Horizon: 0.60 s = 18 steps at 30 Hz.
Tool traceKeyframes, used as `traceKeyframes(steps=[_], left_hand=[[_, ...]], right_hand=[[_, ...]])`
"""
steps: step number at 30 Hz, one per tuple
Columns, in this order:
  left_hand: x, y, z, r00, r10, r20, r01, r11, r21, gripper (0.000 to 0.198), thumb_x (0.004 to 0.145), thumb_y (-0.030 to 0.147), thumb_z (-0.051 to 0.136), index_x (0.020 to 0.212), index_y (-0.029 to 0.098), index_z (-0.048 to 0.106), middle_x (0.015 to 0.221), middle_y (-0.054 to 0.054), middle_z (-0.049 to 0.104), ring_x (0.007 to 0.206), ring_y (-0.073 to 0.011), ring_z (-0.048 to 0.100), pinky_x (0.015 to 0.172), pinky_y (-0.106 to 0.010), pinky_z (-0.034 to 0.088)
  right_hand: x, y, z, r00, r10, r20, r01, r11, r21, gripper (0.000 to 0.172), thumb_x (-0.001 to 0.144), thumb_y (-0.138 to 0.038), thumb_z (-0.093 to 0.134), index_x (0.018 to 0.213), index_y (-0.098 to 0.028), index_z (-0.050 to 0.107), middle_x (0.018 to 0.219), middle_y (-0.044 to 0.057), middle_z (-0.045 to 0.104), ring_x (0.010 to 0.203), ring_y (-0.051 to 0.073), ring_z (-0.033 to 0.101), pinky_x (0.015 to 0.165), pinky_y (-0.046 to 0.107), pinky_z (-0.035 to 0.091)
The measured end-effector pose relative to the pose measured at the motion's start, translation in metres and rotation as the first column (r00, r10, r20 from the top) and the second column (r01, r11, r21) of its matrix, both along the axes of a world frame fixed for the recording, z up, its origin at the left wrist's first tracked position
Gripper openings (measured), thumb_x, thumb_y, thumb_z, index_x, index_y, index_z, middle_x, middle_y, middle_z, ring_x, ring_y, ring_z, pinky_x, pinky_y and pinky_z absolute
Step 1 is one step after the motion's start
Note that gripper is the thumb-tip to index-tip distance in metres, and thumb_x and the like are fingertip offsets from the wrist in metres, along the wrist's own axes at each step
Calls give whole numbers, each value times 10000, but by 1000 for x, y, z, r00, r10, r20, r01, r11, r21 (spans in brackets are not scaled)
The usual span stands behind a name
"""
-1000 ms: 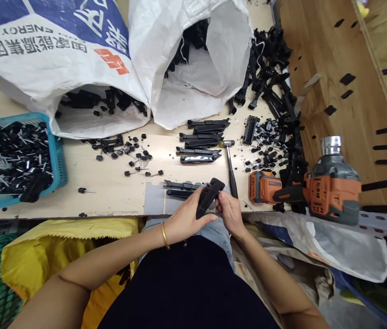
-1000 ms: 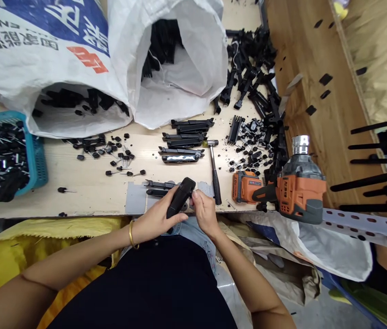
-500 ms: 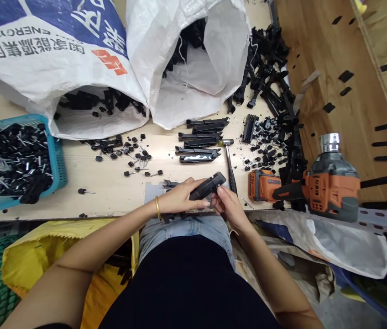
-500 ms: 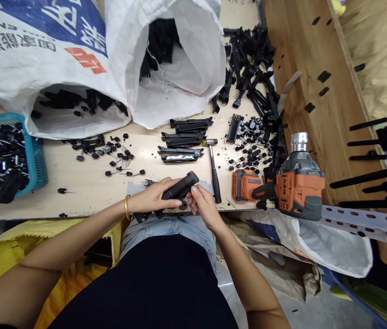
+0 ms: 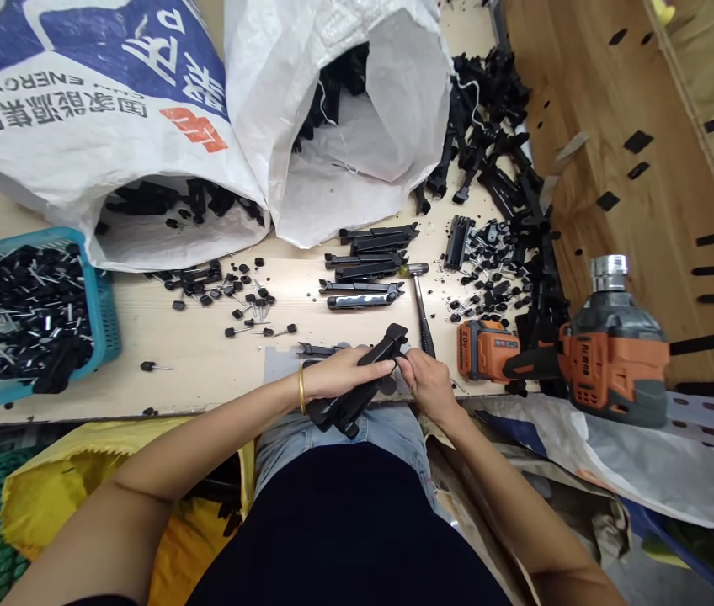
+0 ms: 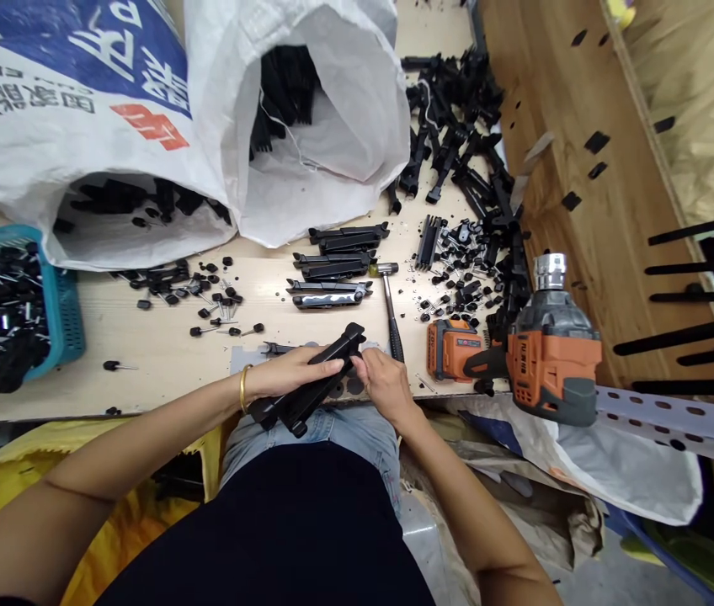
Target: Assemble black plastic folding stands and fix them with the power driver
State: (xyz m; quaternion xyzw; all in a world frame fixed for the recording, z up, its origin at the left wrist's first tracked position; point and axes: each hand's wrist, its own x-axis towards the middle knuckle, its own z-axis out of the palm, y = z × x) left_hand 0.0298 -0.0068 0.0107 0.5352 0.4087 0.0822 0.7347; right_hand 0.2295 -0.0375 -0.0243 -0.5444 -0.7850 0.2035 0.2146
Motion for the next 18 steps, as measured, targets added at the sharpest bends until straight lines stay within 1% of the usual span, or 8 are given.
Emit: traceKeyframes(steps=[3,5,8,10,11,14,16,18], left_hand=[[4,5,-3,1000,-4,-27,11,966,259,497,864,571,468,1079,137,580,1017,-88,642,945,-222,609,874,-351,478],[10,9,-4,998,6,-67,21,919,395,484,864,506,513,1183,142,536,1120,-112,609,1056,-250,572,936,-380,453],[20,15,-4,979,27,-203,87,841,534,655,833,467,592,1364,153,371,1218,-148,526,1091,-282,557,898,-412,484],[25,17,-3,950,24,-311,180,771,611,759,828,426,618,1437,165,247,1256,-165,471,1076,-297,566,851,-426,505],[26,17,-3,936,20,-351,227,729,646,775,831,403,622,1451,173,217,1259,-166,458,1075,-302,567,843,-431,508],[24,16,0,936,-1,-352,254,692,675,745,844,413,605,1452,201,229,1228,-141,476,1075,-289,569,863,-428,502],[20,13,2,966,-5,-259,169,771,614,680,856,474,569,1418,198,305,1198,-127,518,1086,-272,565,911,-421,482],[16,10,7,988,15,-151,66,852,519,574,876,512,518,1336,182,423,1179,-120,564,1116,-262,547,963,-410,449]], right_hand=[[-7,3,-1,974,-146,-171,129,986,-104,432,946,-464,337,592,-220,382,549,-8,404,526,121,382,539,271,271],[-15,5,0,884,-329,-330,249,932,-264,453,919,-510,373,576,-216,405,518,-22,380,493,109,359,505,259,270],[-25,12,6,515,-677,-527,266,710,-652,469,887,-567,388,571,-221,398,459,-59,298,404,82,258,401,227,209],[-26,15,11,266,-817,-512,83,549,-832,451,876,-557,410,573,-228,353,434,-85,240,366,68,178,352,209,160],[-25,16,14,212,-847,-488,-28,494,-869,444,871,-543,424,569,-231,330,422,-93,220,355,63,154,338,205,151],[-15,14,18,308,-816,-489,-150,466,-872,455,877,-551,396,560,-232,325,405,-88,232,350,66,154,330,209,176],[-8,10,18,527,-686,-501,39,608,-793,465,886,-581,361,593,-221,390,453,-50,340,392,84,259,372,220,241],[-2,6,17,773,-499,-392,254,809,-530,449,880,-595,377,651,-214,440,560,-10,438,499,113,378,461,239,310]])
